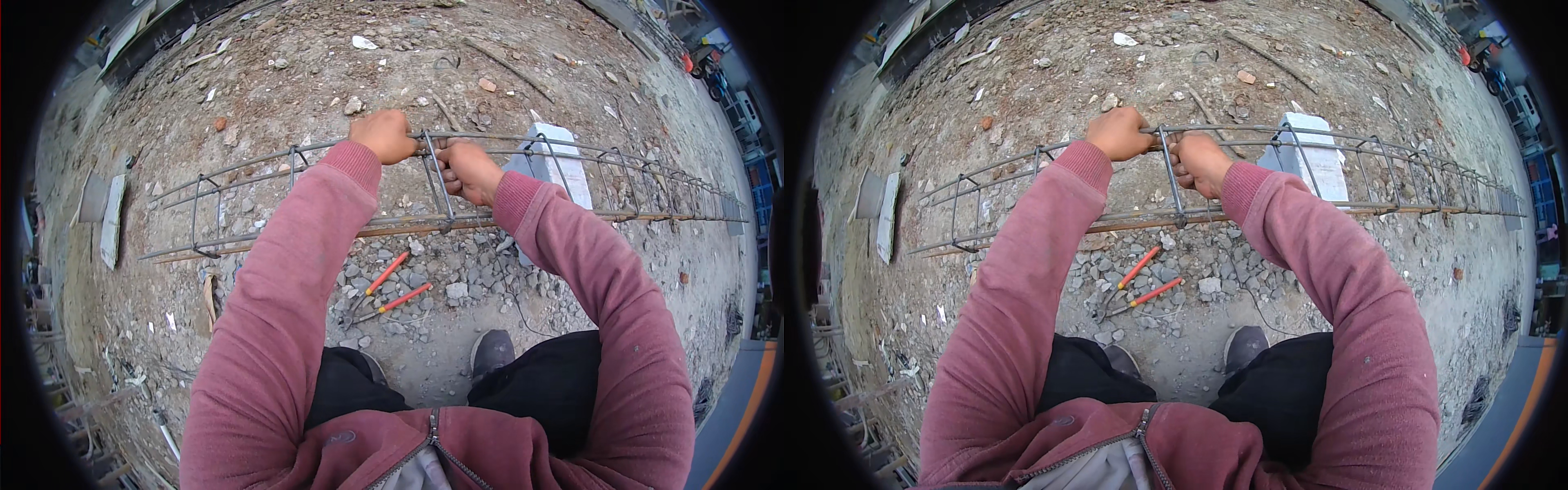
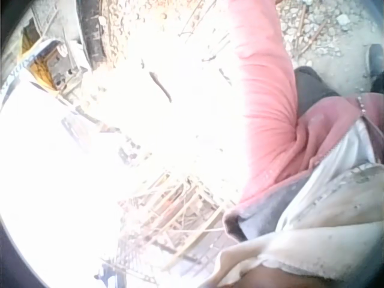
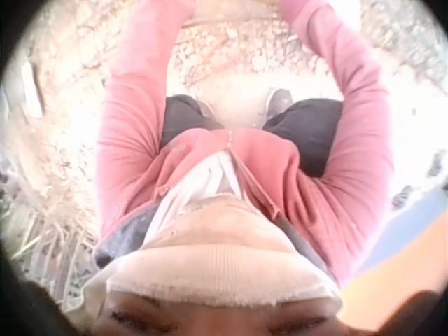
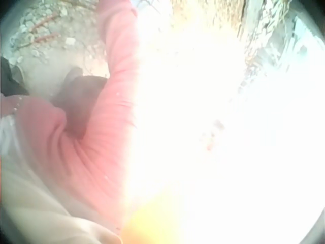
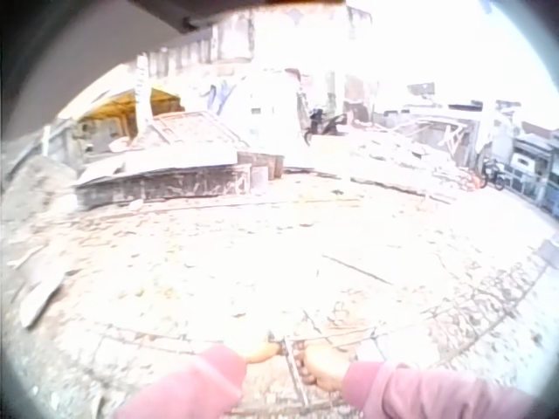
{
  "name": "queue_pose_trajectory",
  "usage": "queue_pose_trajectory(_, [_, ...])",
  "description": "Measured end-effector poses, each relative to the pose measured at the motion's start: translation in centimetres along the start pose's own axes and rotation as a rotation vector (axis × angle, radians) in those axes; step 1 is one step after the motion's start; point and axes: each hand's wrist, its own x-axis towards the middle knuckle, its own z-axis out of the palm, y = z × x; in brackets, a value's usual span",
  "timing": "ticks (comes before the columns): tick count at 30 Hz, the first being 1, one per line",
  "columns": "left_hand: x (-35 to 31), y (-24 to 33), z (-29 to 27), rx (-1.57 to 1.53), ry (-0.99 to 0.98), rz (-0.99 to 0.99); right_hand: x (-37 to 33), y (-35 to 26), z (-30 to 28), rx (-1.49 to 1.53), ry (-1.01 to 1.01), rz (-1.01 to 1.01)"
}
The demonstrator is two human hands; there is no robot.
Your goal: The person picks up tie wires, wraps them around joints on a metal rebar frame by hand, and twists the wires tight using pliers.
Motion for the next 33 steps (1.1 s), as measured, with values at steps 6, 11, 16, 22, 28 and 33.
queue_pose_trajectory(6, [1.5,-2.6,0.1,-0.624,-0.199,0.064,0.2,0.1,-0.2,-0.026,0.014,-0.025])
queue_pose_trajectory(11, [0.8,-2.4,1.8,-0.755,0.019,0.251,0.6,0.5,-0.4,-0.017,0.041,-0.057])
queue_pose_trajectory(16, [-0.3,-1.6,1.8,-0.498,0.134,0.323,0.0,-0.5,-0.9,-0.173,-0.021,-0.020])
queue_pose_trajectory(22, [-1.5,-1.9,1.8,-0.347,0.225,0.364,-1.6,-4.6,-0.1,-1.794,0.148,-0.890])
queue_pose_trajectory(28, [-1.5,-2.0,2.4,-0.358,0.325,0.351,-3.2,-7.1,1.4,-2.085,0.044,-0.933])
queue_pose_trajectory(33, [-1.3,-2.0,3.0,-0.268,0.398,0.428,-3.7,-6.2,2.3,-2.207,-0.068,-0.915])
